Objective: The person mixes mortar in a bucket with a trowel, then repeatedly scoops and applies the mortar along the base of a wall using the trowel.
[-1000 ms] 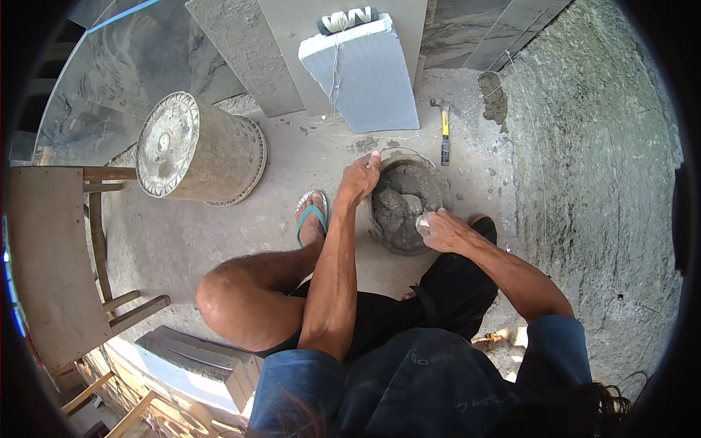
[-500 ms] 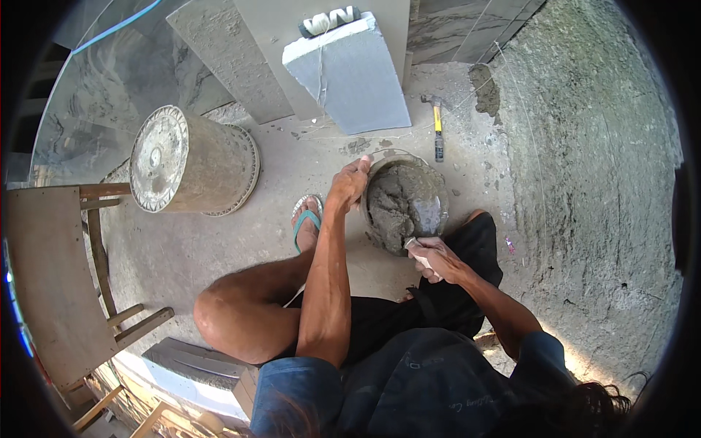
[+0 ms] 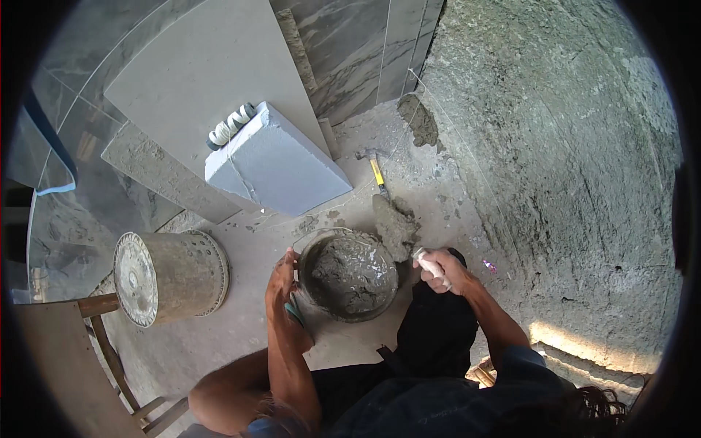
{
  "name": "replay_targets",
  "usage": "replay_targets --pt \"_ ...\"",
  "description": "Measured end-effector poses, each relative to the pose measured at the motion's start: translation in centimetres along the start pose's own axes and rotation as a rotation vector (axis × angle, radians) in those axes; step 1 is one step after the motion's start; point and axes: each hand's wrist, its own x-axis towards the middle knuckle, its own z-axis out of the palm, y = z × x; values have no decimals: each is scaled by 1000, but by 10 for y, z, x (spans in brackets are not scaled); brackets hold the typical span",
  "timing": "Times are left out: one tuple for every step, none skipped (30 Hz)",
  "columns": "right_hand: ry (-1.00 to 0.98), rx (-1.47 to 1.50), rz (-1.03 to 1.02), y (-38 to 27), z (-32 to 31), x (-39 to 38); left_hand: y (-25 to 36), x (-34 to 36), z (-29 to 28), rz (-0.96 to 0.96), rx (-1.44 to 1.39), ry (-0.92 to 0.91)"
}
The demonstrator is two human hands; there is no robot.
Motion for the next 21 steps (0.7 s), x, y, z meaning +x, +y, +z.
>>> replay_targets --pt "67 0 -51 -13 -12 6 3 -2 -1 -15 12 -6" --pt "135 -3 -101 -29 -23 14 6 -3 0 -18 22 -4" --pt "194 -6 -158 -45 -34 24 8 -4 0 -27 -2 -10" --pt "248 -10 -215 -63 -43 36 11 -6 -1 -36 -25 -11" --pt "353 -41 -277 -81 -52 51 15 -7 -2 -39 -16 -2" --pt "454 -75 -337 -99 -63 70 18 -9 -3 -46 -28 -18" --pt "529 -166 -434 -116 -76 95 20 -11 -6 -52 -40 -30" --pt "605 -259 -534 -133 -91 122 21 -12 -8 -55 -35 -16" --pt "764 -462 -564 -155 -107 147 22 -12 -9 -55 -40 -34" --pt "919 -669 -589 -175 -124 175 23 -10 -8 -55 -46 -51" --pt "1133 -887 -741 -185 -154 201 34 -8 5 -87 -54 -72" --pt "1333 -1113 -896 -197 -176 220 36 -2 11 -83 -54 -82" --pt "1320 -1111 -896 -209 -180 232 34 -2 9 -101 -50 -72" --pt "1266 -1132 -795 -219 -184 235 35 -1 8 -116 -44 -76" --pt "1219 -1152 -691 -224 -190 232 36 4 9 -119 -43 -87" --pt "1202 -1154 -686 -216 -182 236 36 1 5 -100 -31 -76" --pt "1193 -1162 -692 -205 -169 239 35 -3 1 -80 -22 -57" --pt "1188 -1171 -695 -197 -159 238 32 -5 -4 -90 -28 -43" --pt "1124 -1235 -587 -197 -150 230 28 -5 -11 -107 -34 -35" --pt "1116 -1241 -589 -193 -140 224 29 -4 -13 -119 -44 -27" --pt "1181 -1261 -648 -183 -128 219 29 -6 -15 -130 -40 -22"
